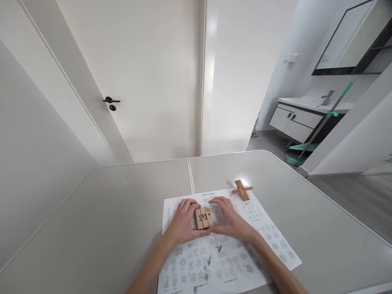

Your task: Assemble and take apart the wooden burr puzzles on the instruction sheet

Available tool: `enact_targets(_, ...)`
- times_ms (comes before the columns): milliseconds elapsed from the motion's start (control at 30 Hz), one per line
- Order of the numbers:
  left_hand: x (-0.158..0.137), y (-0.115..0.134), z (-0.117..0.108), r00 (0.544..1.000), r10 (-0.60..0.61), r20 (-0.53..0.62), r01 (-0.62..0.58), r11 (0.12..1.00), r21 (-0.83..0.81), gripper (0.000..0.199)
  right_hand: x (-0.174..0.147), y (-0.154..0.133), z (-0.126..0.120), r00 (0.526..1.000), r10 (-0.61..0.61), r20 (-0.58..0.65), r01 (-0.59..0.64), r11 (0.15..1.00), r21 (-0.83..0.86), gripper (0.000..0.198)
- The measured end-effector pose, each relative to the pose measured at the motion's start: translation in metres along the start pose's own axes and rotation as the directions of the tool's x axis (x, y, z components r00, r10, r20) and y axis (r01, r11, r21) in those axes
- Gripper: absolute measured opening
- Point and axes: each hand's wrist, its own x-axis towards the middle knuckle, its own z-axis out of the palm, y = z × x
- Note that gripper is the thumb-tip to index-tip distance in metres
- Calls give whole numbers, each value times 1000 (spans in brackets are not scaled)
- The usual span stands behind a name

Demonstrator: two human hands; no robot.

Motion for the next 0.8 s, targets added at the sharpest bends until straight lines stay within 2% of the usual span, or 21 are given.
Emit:
enact_targets(67, 0, -4, -6, 1000, 1, 22, -1, 1000, 12, 69, -1, 2, 2, 998, -19, 51, 22, 998, -56, 77)
enact_targets(200, 0, -9, -16, 998, -34, 51, 37, 998, -55, 64, -1, 4, 2, 996, -30, 78, 33, 999, -39, 62)
enact_targets(300, 2, -7, -19, 995, -85, 44, 92, 976, -198, 62, 2, 3, 0, 1000, -18, 23, 16, 996, 86, 58)
enact_targets(367, 3, -4, -17, 991, -128, 30, 131, 946, -296, 62, 3, 1, -2, 1000, 7, -19, -2, 974, 228, 56)
enact_targets(467, 5, 1, -11, 984, -176, 20, 167, 882, -440, 64, 6, -1, -4, 997, 45, -66, -7, 873, 488, 55)
enact_targets(567, 4, 5, -4, 984, -177, 25, 162, 825, -541, 65, 7, -3, -5, 994, 99, -48, -40, 734, 678, 57)
enact_targets(700, 4, 6, -2, 983, -177, 39, 167, 802, -574, 63, 6, -5, -7, 993, 110, 40, -99, 608, 788, 58)
enact_targets(800, 4, 5, -1, 983, -177, 42, 167, 787, -594, 64, 6, -7, -7, 992, 92, 86, -124, 580, 806, 46)
